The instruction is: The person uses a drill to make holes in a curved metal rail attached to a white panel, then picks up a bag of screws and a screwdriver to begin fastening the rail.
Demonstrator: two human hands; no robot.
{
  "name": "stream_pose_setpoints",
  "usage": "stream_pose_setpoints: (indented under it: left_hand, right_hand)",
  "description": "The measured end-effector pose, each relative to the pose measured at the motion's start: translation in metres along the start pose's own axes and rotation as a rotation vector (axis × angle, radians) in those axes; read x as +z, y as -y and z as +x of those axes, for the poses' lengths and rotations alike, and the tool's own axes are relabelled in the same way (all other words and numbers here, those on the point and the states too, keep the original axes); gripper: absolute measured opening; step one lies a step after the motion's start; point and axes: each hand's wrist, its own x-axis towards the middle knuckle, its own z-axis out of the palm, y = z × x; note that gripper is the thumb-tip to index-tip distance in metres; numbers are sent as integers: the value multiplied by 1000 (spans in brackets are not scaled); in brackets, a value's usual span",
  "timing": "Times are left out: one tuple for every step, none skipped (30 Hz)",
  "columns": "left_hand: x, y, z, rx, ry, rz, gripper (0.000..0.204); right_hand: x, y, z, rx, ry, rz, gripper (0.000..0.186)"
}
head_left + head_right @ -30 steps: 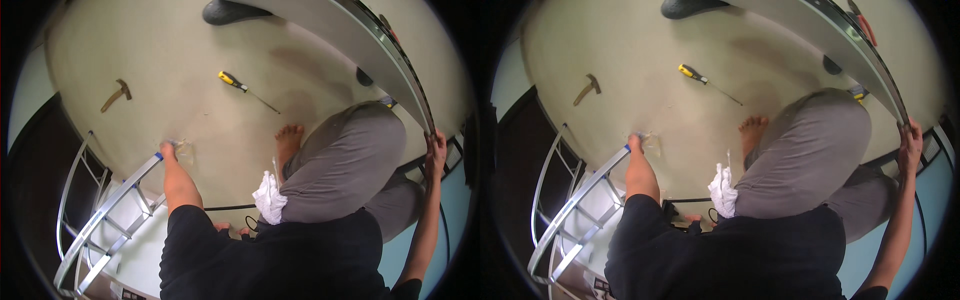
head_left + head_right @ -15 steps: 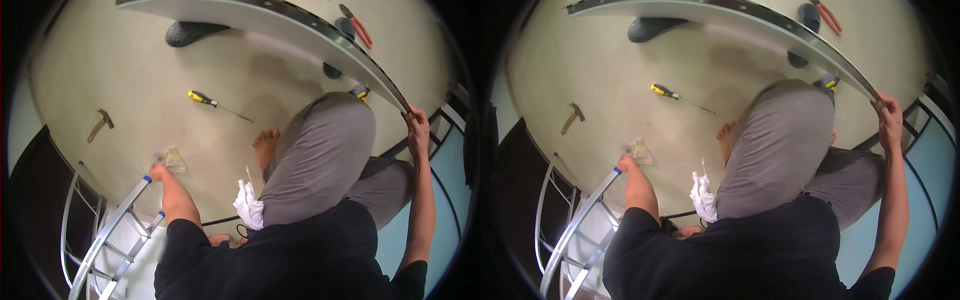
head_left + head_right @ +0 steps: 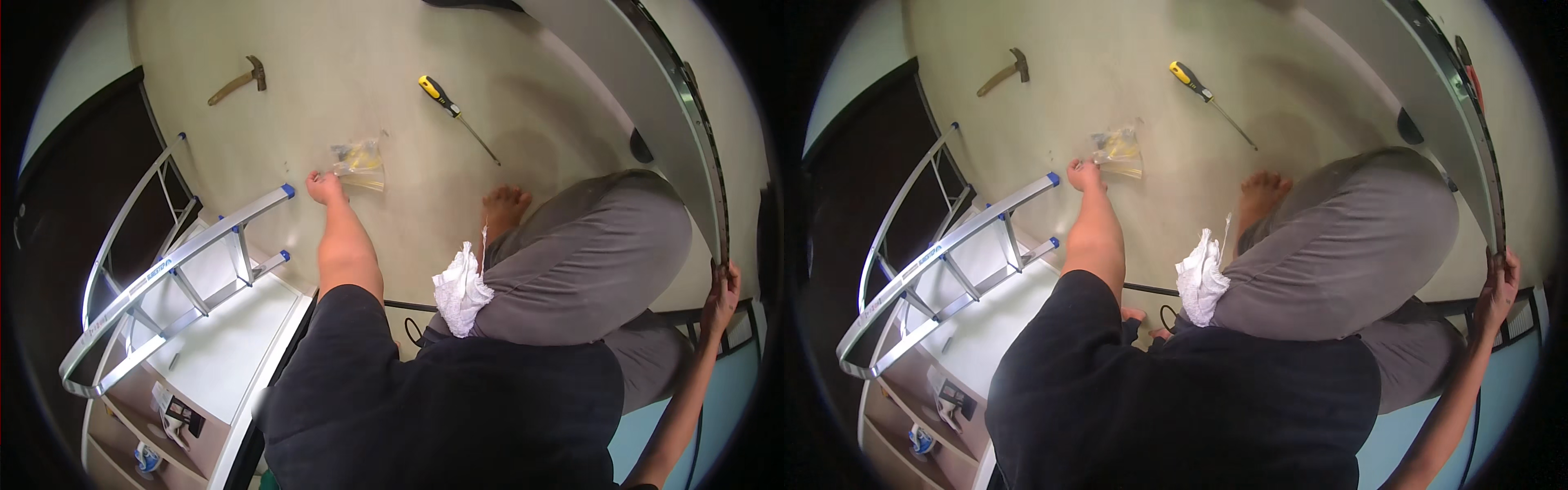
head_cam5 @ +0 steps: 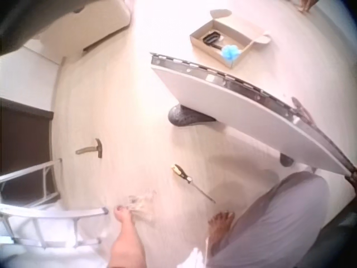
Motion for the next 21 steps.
stream_pose_setpoints:
  left_hand:
    - [1,5,-13,0,7,61,54]
    - [0,8,-19,8,12,119,58]
    - [0,13,-24,23,11,163,57]
    - [1,19,-30,37,13,208,55]
    - [-1,23,-28,56,10,253,54]
    - [-4,22,-18,36,-35,241,52]
    - [-9,20,-6,14,-80,230,50]
    - [-14,15,10,0,-124,220,48]
    - [-14,15,18,-33,-99,195,46]
    - [-13,13,27,-64,-73,169,45]
    - [-11,13,33,-100,-38,144,44]
    - [-2,23,28,-209,42,140,43]
    - [0,31,25,-319,125,137,41]
    - [9,47,17,-441,225,145,40]
    - [5,22,57,-348,59,86,25]
    - [-6,16,77,-316,68,-6,17]
    - [-6,17,85,-310,96,-110,12]
    - [-10,11,97,-298,119,-213,14]
    - [-13,29,79,-308,71,-125,16]
    - [-5,42,71,-362,12,-86,17]
    - [1,53,49,-373,25,-52,16]
  right_hand:
    - [-4,2,0,9,-27,-7,23]
    - [-9,4,2,16,-53,-5,23]
    - [-14,6,5,-41,81,-12,24]
    - [-18,8,7,-32,80,-23,24]
    - [-20,8,9,-24,78,-26,24]
    - [-18,7,11,-20,74,-17,25]
    - [-15,5,12,-30,72,-20,24]
    - [-6,1,9,-38,66,-18,23]
    - [-3,2,5,-41,58,-33,22]
    - [0,2,1,-20,30,-27,23]
    - [0,5,-4,-1,-2,-30,23]
    - [-8,16,-11,19,-45,-62,23]
    - [-14,23,-13,3,-34,-155,24]
    - [-22,34,-14,-6,-33,-267,25]
    - [-12,24,-7,-4,-41,-247,28]
    - [20,17,-9,21,-59,-238,29]
    - [24,23,-7,19,-75,-380,29]
    - [39,24,-3,3,-99,-169,27]
    - [54,35,-3,37,-46,-198,28]
    - [58,46,-4,60,-41,-142,27]
    - [60,55,-6,110,-60,-126,24]
